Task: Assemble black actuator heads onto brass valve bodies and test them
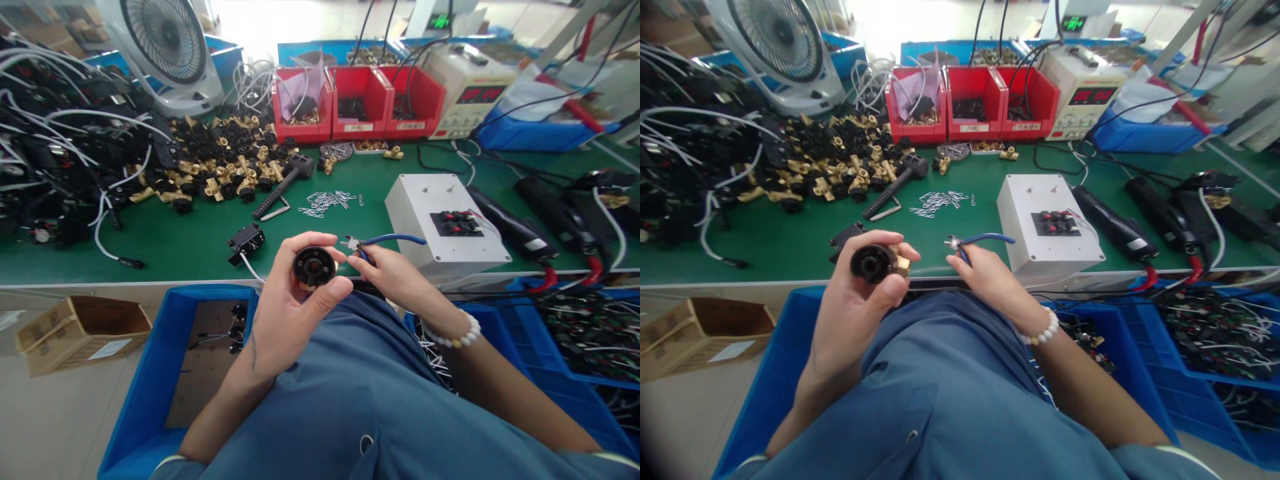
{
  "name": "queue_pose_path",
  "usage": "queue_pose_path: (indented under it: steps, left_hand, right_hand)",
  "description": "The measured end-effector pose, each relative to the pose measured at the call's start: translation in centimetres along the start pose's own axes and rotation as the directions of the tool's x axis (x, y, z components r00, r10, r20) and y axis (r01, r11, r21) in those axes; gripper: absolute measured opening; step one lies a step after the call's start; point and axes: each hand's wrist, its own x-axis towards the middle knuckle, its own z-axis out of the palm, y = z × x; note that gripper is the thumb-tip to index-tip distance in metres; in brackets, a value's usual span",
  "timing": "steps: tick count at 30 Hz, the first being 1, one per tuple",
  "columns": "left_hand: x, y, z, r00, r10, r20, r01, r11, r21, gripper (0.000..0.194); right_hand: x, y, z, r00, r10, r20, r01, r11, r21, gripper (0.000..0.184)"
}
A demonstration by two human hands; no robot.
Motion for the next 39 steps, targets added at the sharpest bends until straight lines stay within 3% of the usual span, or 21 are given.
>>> queue_pose_path:
  steps: [4, 6, 7, 8, 9, 11, 13, 16, 18, 20, 22, 23, 24, 25, 29, 32, 33, 35, 37, 39]
  left_hand:
    - [-0.1, -0.1, -0.2, 0.997, 0.003, 0.076, -0.002, 1.0, -0.013, 0.034]
    - [0.0, -0.2, -0.3, 0.994, 0.052, 0.098, -0.056, 0.998, 0.037, 0.031]
    - [0.0, -0.3, -0.2, 0.991, 0.08, 0.109, -0.087, 0.994, 0.065, 0.03]
    - [0.1, -0.3, -0.2, 0.988, 0.102, 0.117, -0.113, 0.99, 0.088, 0.031]
    - [0.1, -0.4, -0.1, 0.986, 0.114, 0.122, -0.128, 0.986, 0.112, 0.032]
    - [0.2, -0.6, 0.2, 0.985, 0.117, 0.128, -0.137, 0.978, 0.157, 0.034]
    - [0.3, -0.8, 0.1, 0.982, 0.122, 0.147, -0.148, 0.972, 0.184, 0.027]
    - [1.1, -1.0, -1.3, 0.982, 0.16, 0.099, -0.184, 0.93, 0.317, 0.037]
    - [2.0, -1.3, -3.3, 0.984, 0.167, -0.064, -0.092, 0.783, 0.616, 0.045]
    - [3.1, -1.7, -5.6, 0.963, 0.112, -0.247, 0.175, 0.44, 0.881, 0.053]
    - [4.2, -2.4, -7.7, 0.94, -0.063, -0.335, 0.34, 0.139, 0.93, 0.059]
    - [4.7, -2.8, -8.5, 0.926, -0.155, -0.344, 0.358, 0.076, 0.93, 0.059]
    - [5.0, -3.3, -9.2, 0.917, -0.213, -0.337, 0.363, 0.096, 0.927, 0.057]
    - [5.3, -3.9, -9.7, 0.918, -0.238, -0.319, 0.364, 0.178, 0.914, 0.055]
    - [5.2, -5.4, -9.9, 0.947, -0.164, -0.276, 0.316, 0.619, 0.719, 0.06]
    - [4.5, -5.0, -8.3, 0.954, -0.215, -0.211, 0.279, 0.896, 0.346, 0.065]
    - [4.3, -4.7, -7.6, 0.952, -0.243, -0.184, 0.273, 0.949, 0.161, 0.065]
    - [3.9, -3.8, -6.1, 0.946, -0.284, -0.155, 0.268, 0.956, -0.117, 0.06]
    - [3.4, -3.2, -4.8, 0.946, -0.271, -0.18, 0.243, 0.956, -0.166, 0.052]
    - [2.8, -2.8, -3.8, 0.959, -0.191, -0.208, 0.179, 0.981, -0.077, 0.048]
  right_hand:
    - [1.5, 1.2, 0.4, 0.992, 0.083, -0.099, -0.097, 0.984, -0.148, 0.019]
    - [1.0, 1.0, 0.4, 0.984, 0.003, -0.178, -0.012, 0.999, -0.05, 0.024]
    - [0.5, 0.7, 0.6, 0.984, -0.077, -0.159, 0.093, 0.991, 0.095, 0.029]
    - [0.0, 0.4, 0.7, 0.978, -0.181, -0.106, 0.205, 0.93, 0.304, 0.036]
    - [-0.6, 0.0, 1.1, 0.956, -0.292, -0.04, 0.267, 0.799, 0.54, 0.045]
    - [-1.8, -0.7, 1.9, 0.887, -0.456, 0.068, 0.169, 0.46, 0.872, 0.054]
    - [-2.6, -1.4, 2.8, 0.87, -0.484, 0.099, 0.01, 0.217, 0.976, 0.049]
    - [-3.2, -1.9, 3.5, 0.889, -0.445, 0.109, -0.095, 0.052, 0.994, 0.033]
    - [-3.3, -2.1, 3.4, 0.891, -0.438, 0.122, -0.122, 0.03, 0.992, 0.029]
    - [-3.4, -2.1, 3.3, 0.886, -0.442, 0.141, -0.138, 0.04, 0.99, 0.029]
    - [-3.5, -2.1, 3.1, 0.881, -0.449, 0.15, -0.143, 0.05, 0.989, 0.035]
    - [-3.6, -2.2, 3.1, 0.879, -0.452, 0.15, -0.142, 0.052, 0.988, 0.038]
    - [-3.7, -2.3, 3.1, 0.878, -0.453, 0.153, -0.145, 0.052, 0.988, 0.04]
    - [-3.8, -2.4, 3.1, 0.876, -0.455, 0.158, -0.151, 0.053, 0.987, 0.042]
    - [-4.1, -2.9, 3.1, 0.873, -0.443, 0.201, -0.181, 0.088, 0.979, 0.048]
    - [-4.2, -3.2, 3.2, 0.896, -0.393, 0.207, -0.172, 0.121, 0.978, 0.047]
    - [-4.2, -3.3, 3.3, 0.904, -0.372, 0.208, -0.169, 0.134, 0.976, 0.045]
    - [-4.2, -3.5, 3.4, 0.915, -0.338, 0.219, -0.171, 0.166, 0.971, 0.042]
    - [-4.2, -3.7, 3.5, 0.92, -0.318, 0.23, -0.177, 0.185, 0.967, 0.041]
    - [-4.1, -3.9, 3.5, 0.921, -0.312, 0.233, -0.177, 0.196, 0.964, 0.04]
